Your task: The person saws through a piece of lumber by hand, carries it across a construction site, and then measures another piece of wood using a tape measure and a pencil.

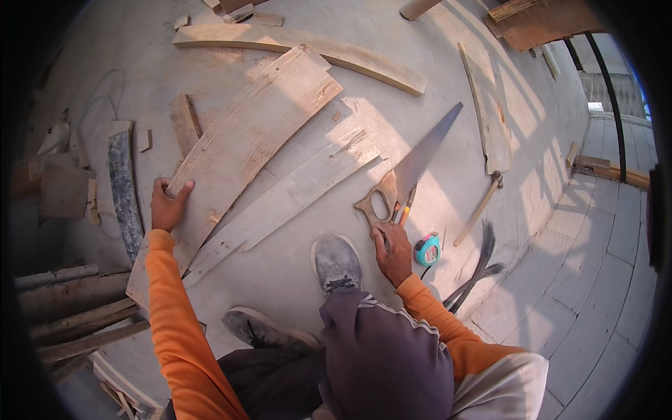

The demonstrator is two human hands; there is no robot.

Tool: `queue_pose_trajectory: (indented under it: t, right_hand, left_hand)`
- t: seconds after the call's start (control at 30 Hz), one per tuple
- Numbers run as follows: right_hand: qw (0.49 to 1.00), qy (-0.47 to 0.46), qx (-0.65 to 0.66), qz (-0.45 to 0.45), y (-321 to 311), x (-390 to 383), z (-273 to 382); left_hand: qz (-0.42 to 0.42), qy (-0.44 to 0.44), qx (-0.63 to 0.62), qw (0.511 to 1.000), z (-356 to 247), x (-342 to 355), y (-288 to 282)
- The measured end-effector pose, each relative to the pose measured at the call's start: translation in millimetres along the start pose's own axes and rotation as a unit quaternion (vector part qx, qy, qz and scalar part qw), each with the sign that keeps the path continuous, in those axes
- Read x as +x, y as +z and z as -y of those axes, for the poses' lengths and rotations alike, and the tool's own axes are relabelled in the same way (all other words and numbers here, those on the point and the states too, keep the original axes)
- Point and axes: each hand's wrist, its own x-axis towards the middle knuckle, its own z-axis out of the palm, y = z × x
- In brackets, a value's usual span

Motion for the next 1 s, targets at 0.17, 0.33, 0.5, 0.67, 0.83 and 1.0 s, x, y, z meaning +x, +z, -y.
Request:
queue_pose_trajectory:
  t: [0.17, 0.33, 0.5, 0.67, 0.83, 1.0]
  right_hand:
    - [0.993, 0.056, -0.046, -0.094, 5, -6, 4]
    - [0.975, 0.147, -0.078, -0.145, -26, -17, -44]
    - [0.998, 0.064, -0.006, 0.0, -1, 28, -17]
    - [0.988, -0.005, -0.121, 0.092, 33, 46, 7]
    - [0.984, 0.123, 0.123, -0.041, 15, 35, 10]
    - [0.93, 0.165, 0.141, -0.297, -25, 41, 58]
  left_hand:
    - [-0.003, 0.004, -0.021, 1.0, 5, 2, -19]
    - [-0.023, 0.016, 0.025, 0.999, -28, 9, -31]
    - [-0.018, 0.008, 0.038, 0.999, -27, 18, -35]
    - [-0.025, -0.001, 0.085, 0.996, -8, 18, -32]
    - [0.027, -0.035, 0.047, 0.998, -14, 32, -24]
    - [-0.017, 0.006, 0.016, 1.0, 7, 33, -19]
